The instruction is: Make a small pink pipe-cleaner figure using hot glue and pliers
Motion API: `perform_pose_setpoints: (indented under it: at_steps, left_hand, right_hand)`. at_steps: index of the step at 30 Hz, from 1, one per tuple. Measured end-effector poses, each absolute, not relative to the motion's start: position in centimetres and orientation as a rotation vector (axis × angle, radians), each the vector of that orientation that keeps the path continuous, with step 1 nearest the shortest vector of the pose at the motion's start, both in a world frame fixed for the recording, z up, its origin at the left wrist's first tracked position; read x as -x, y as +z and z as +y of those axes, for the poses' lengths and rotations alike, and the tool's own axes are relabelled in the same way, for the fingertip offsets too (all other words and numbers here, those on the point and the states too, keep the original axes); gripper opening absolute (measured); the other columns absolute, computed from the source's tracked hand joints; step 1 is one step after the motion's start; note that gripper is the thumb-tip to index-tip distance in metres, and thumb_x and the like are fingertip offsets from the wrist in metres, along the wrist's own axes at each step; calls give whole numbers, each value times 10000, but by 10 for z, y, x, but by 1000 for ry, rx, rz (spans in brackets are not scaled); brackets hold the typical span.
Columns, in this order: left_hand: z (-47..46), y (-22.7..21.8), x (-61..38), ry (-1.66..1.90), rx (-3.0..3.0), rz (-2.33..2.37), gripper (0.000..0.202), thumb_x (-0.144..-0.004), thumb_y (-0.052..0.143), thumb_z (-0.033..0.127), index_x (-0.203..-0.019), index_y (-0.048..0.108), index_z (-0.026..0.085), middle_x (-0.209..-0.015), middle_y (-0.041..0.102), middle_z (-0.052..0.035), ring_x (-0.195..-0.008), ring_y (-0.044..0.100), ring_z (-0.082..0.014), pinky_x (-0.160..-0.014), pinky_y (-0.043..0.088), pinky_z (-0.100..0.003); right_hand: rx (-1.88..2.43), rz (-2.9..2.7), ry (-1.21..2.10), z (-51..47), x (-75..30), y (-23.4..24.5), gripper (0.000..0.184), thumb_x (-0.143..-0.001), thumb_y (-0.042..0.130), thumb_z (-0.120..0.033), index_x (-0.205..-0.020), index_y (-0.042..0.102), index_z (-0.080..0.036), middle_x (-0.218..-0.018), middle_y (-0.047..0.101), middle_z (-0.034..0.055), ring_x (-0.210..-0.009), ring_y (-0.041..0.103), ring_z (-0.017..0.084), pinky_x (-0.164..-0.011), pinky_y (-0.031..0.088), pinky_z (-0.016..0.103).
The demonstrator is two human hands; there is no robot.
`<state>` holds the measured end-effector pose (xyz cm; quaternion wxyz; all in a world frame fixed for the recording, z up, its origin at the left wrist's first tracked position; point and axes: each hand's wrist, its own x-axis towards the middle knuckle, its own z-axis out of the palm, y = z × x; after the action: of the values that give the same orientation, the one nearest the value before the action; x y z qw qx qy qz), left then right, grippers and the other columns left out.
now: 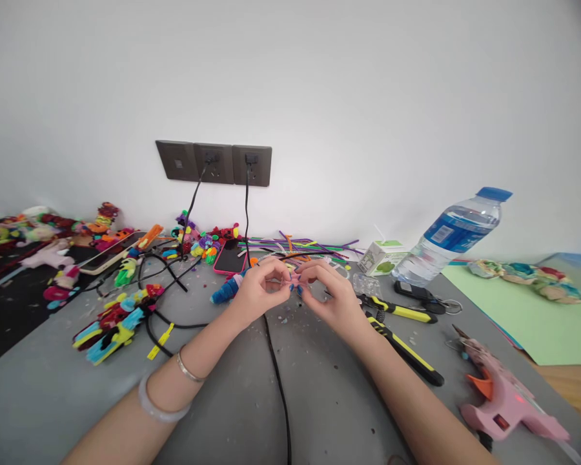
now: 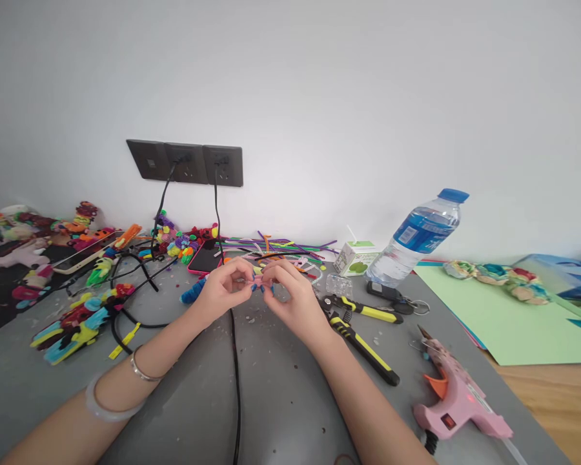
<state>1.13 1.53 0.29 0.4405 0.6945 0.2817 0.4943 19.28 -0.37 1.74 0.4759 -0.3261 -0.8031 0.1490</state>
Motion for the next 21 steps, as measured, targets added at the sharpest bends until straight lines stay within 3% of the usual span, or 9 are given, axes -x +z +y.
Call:
perform_pose_setpoints:
  at_steps: [6,11,21]
  left_hand:
    - [14,5,-12,1208,-1749,713,74,-762,584,120,-792,547,177,-867,515,-28,-794,543,-132,-668,523,-226]
    - [13,8,-12,1238,-1779,716,105,-732,572,99,-784,538,183,-857,516,-29,-790,537,-138,-665,519,-234]
    - [12,8,-12,1227,-1819,730,119,-715,569,88,-768,521,183,-852,518,-27,-771,540,-130,-638,519,-227]
  right_hand:
    - [795,-1985,369,-5,-192,18,190,-832,523,-50,-855,520,-239,-907,602,51,-893,579,202,-782,474,343]
    - [815,-1984,380,-5,-192,15,200,-853,510,-75,-957,532,-245,-888,600,42,-801,565,181,-715,478,324]
    - [768,-2016,366,-6,-191,18,197,-856,504,-51,-887,553,-239,-899,606,58,-868,589,195,-775,490,347]
